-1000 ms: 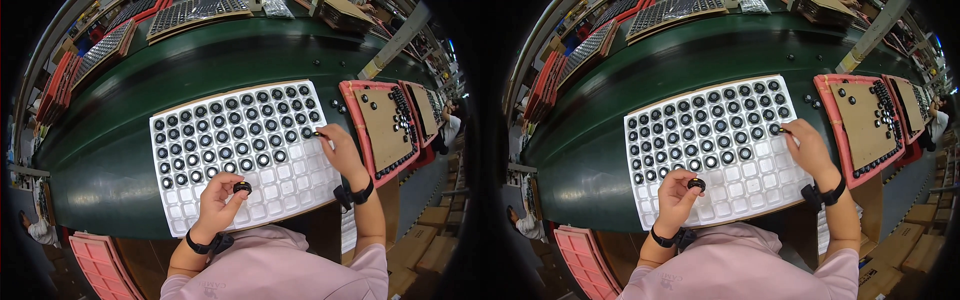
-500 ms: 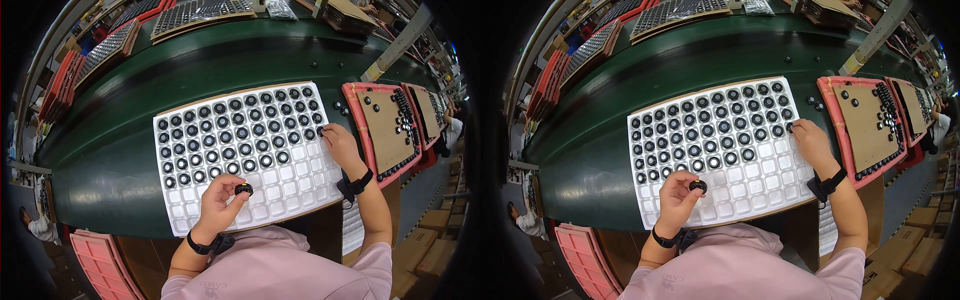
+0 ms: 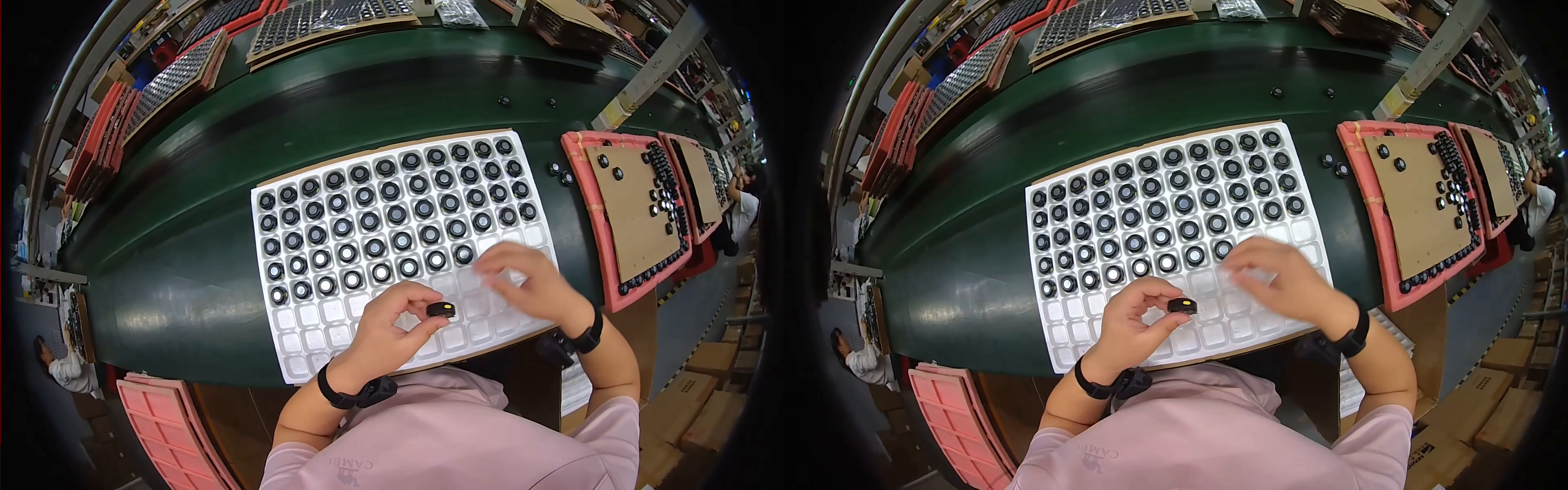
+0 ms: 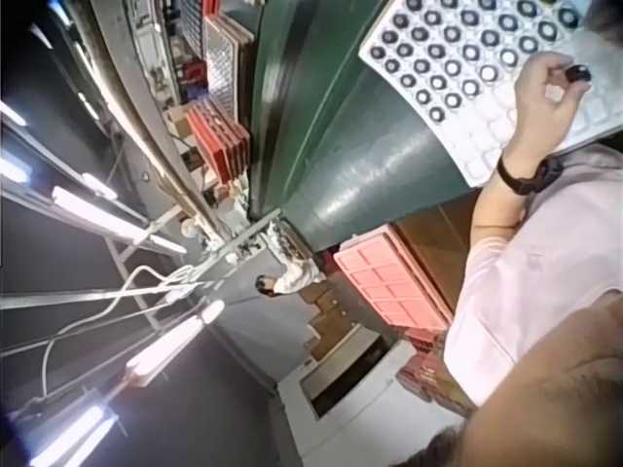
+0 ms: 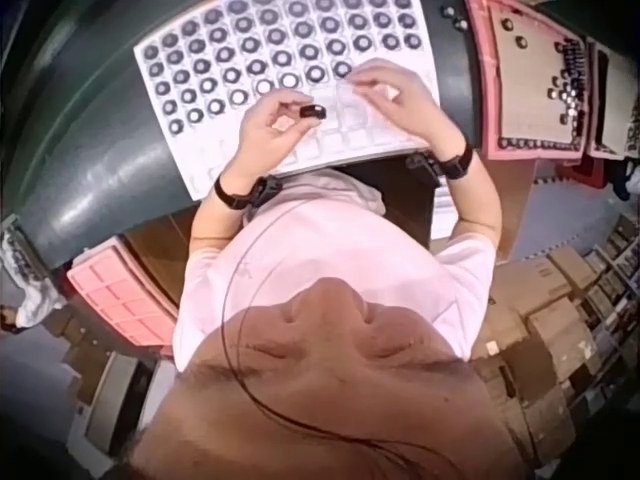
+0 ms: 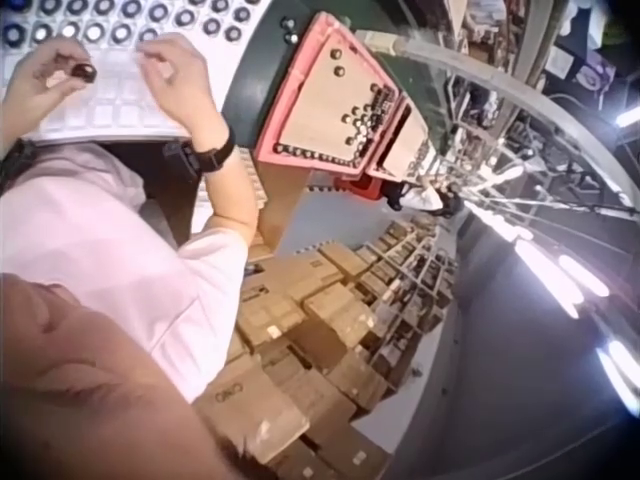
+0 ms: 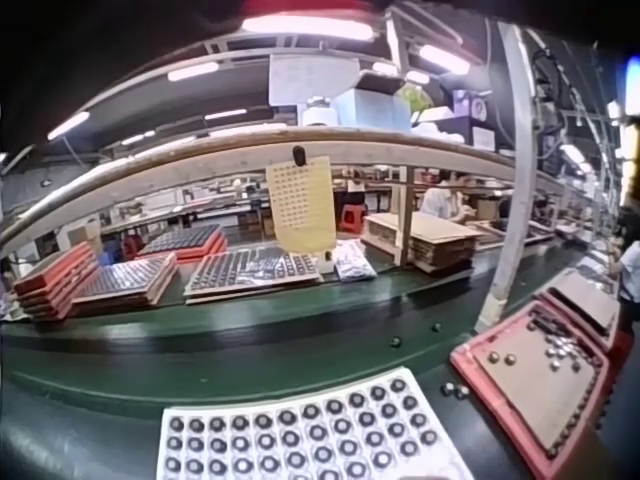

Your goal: Sorting small electronic components from a bulk tray and placing them into a white grid-like organizer tray on an assembly line.

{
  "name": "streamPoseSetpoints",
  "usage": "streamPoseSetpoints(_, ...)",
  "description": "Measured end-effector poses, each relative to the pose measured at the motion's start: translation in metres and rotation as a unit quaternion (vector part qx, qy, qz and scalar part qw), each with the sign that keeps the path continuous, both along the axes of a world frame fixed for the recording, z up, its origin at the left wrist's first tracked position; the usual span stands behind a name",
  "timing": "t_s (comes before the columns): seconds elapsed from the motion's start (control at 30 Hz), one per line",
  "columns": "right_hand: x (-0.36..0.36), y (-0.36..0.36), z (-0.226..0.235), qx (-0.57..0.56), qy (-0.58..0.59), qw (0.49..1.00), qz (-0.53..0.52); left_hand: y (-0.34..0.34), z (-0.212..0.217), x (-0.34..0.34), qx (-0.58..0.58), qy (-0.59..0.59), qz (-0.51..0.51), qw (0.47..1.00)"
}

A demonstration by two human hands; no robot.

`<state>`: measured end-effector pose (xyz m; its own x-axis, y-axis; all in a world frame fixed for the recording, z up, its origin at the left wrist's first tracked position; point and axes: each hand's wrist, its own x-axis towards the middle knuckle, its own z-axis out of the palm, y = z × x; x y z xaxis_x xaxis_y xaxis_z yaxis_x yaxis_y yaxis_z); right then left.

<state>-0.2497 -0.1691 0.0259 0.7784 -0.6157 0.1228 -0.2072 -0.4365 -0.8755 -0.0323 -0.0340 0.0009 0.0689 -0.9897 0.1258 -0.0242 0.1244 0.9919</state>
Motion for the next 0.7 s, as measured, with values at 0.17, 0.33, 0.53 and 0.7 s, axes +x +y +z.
streamPoseSetpoints(0.17, 0.016, 0.028, 0.009, 0.076, -0.034, 0.995, 0.051, -0.004, -0.001, -0.005, 0.016, -0.002, -0.009, 1.000)
streamPoseSetpoints(0.33, 0.012, 0.019, -0.002, 0.027, -0.009, 0.999, 0.031, -0.004, 0.007, 0.000, 0.016, -0.071, -0.025, 0.997)
streamPoseSetpoints(0.53, -0.004, -0.013, -0.011, -0.251, 0.127, 0.958, -0.058, 0.007, 0.000, 0.029, 0.064, -0.187, -0.054, 0.979)
streamPoseSetpoints(0.7, -0.005, -0.023, -0.027, -0.353, 0.186, 0.916, -0.037, 0.014, -0.001, 0.033, 0.092, -0.226, -0.077, 0.967)
